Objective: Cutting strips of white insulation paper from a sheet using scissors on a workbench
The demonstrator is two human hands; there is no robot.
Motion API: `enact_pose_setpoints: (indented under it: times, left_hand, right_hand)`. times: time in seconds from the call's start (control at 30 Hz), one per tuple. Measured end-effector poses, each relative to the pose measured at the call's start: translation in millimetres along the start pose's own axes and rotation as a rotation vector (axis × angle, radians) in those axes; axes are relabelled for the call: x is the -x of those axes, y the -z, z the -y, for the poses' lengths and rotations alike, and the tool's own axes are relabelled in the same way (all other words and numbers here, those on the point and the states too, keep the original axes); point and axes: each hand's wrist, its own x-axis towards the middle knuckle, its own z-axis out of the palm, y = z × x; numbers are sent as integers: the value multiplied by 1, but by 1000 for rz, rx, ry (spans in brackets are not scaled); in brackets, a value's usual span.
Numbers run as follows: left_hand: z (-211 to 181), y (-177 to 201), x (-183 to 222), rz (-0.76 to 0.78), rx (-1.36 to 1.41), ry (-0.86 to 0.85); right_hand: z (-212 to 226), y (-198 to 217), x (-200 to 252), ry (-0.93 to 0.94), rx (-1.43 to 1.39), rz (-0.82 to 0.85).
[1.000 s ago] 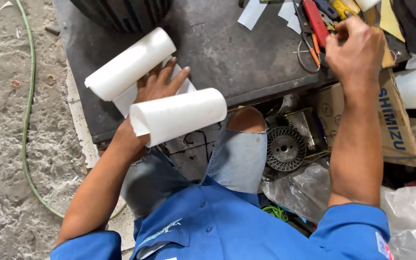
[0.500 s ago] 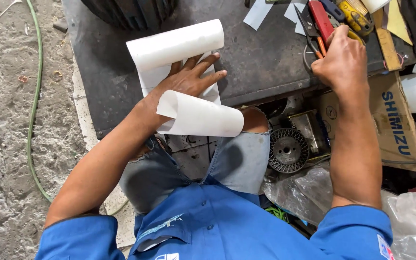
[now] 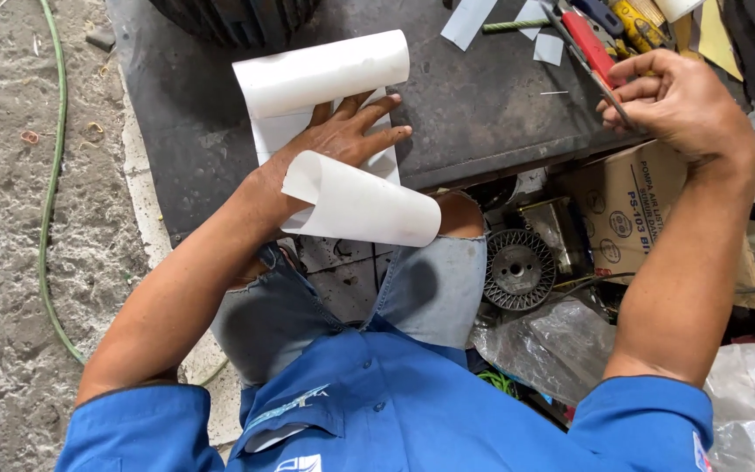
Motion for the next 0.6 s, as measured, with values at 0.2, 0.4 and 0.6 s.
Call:
enact_pose_setpoints:
  times: [0.2,0.4,0.6]
  left_hand:
    - [-1,4,1,6,16,-14]
    - [0,1,2,11,37,-4]
    - [-2,9,2,-16,22,-43]
  right_hand:
    - [-40,5,-29,-57,-670,-45]
    - [-59,12,-39,77,-914,-94]
    - [41,-58,-17,149,-799,-203]
